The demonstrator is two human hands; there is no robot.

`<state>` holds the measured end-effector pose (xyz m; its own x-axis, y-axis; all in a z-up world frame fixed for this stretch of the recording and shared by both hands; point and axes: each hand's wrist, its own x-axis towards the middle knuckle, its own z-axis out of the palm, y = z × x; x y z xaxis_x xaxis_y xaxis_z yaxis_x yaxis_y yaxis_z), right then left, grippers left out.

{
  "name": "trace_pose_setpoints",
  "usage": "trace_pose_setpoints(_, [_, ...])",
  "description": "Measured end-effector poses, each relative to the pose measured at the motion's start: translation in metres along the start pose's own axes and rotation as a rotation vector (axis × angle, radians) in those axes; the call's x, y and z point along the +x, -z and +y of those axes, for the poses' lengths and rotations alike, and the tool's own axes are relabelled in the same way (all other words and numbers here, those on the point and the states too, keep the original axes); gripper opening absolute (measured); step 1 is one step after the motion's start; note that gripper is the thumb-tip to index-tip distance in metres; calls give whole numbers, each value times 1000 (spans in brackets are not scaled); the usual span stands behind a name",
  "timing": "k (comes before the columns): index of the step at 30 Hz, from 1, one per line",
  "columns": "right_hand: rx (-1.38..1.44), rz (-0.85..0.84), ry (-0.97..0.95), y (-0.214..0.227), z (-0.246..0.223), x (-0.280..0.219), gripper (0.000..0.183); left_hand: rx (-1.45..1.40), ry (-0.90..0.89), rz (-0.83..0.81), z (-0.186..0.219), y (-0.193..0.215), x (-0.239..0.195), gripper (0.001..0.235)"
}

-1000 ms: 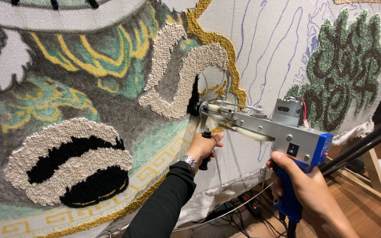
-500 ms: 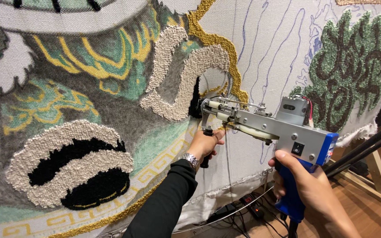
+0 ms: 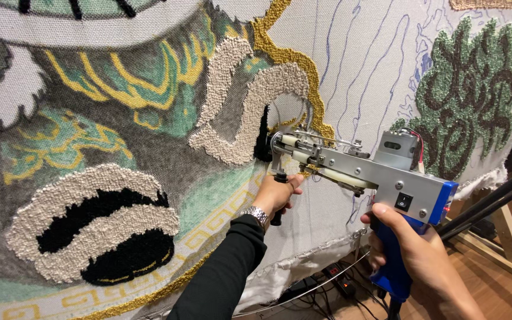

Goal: The person uses a handheld electric tufting gun to apply yarn into a stretched canvas, following a pre-drawn design. They guide the tool along the outlines of the pattern to create textured lines and fill areas with color.

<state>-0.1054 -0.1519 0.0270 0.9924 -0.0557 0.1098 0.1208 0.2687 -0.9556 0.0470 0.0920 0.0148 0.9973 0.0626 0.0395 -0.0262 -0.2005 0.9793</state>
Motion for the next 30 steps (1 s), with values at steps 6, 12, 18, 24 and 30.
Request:
trace_pose_setpoints(6, [30, -48, 20, 18, 13, 15, 40, 10, 1, -6, 3, -2, -2, 38])
trace_pose_setpoints(12, [58, -60, 54, 14, 10, 13, 37, 11, -1, 2, 5, -1, -4, 38])
trace_pose_setpoints(18, [-5, -28, -50, 28, 9, 20, 40, 52, -22, -19, 10, -5, -12, 47])
trace_pose_setpoints(24, [5, -85, -59, 87, 10, 50, 39, -165, -35, -198, 10, -22, -20, 61])
trace_pose_setpoints(30, [-11, -130, -134, 131, -11, 52, 50, -250, -125, -232, -8, -62, -20, 53])
